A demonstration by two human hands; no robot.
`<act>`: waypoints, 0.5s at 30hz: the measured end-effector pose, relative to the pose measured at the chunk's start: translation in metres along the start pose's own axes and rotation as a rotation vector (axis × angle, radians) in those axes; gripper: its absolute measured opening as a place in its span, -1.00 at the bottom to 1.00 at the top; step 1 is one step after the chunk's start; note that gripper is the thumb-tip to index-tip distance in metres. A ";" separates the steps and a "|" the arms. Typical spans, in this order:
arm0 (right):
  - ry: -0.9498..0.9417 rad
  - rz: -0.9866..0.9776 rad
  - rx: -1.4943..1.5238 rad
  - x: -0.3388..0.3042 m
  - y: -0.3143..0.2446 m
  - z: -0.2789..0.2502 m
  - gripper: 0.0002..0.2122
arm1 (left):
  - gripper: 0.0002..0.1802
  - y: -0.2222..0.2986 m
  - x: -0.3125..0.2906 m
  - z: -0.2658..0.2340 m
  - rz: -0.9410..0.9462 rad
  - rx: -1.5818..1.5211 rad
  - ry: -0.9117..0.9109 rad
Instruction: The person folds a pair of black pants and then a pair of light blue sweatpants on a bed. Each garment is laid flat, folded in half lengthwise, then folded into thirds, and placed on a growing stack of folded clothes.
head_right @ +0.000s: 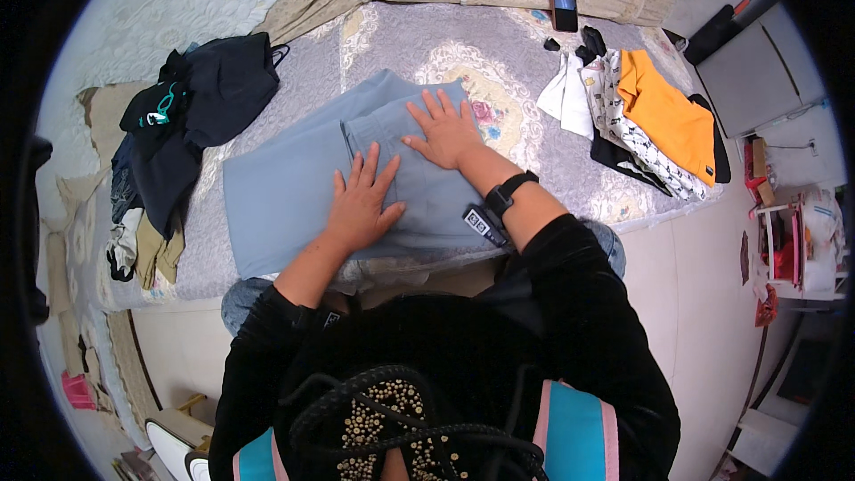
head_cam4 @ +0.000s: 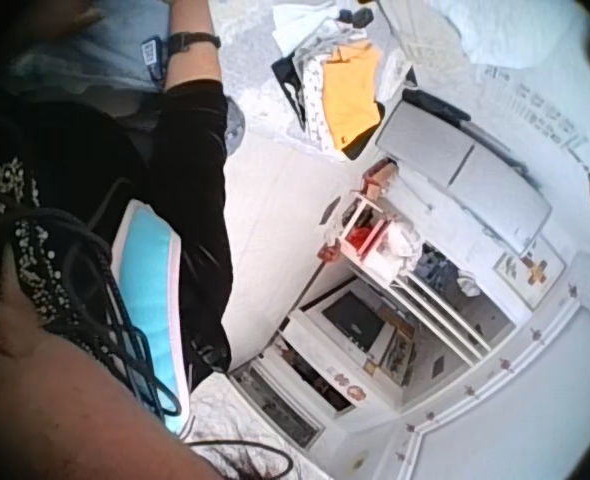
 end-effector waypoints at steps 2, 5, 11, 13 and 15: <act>-0.004 -0.008 0.011 0.001 0.003 -0.004 -0.30 | -0.14 -0.001 -0.002 0.000 0.021 0.015 0.010; -0.071 -0.014 0.037 -0.007 0.003 -0.011 -0.31 | -0.13 -0.003 -0.012 -0.003 0.045 0.019 0.002; -0.153 -0.043 0.063 -0.058 -0.007 -0.017 -0.31 | -0.13 -0.008 -0.054 -0.004 0.080 -0.022 -0.043; -0.231 -0.035 0.082 -0.075 -0.010 -0.020 -0.30 | -0.15 -0.015 -0.064 -0.006 0.107 -0.167 -0.071; -0.288 -0.047 0.085 -0.090 -0.015 -0.026 -0.30 | -0.17 -0.032 -0.069 -0.011 0.134 -0.411 -0.140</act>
Point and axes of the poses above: each hand's wrist, its own x-axis towards the middle knuckle, its own z-axis out of the palm, y = z × x, the point moved 4 cm from there along x, towards the middle knuckle, and after that the axes turned 6 degrees about -z, right-handed, at the moved point
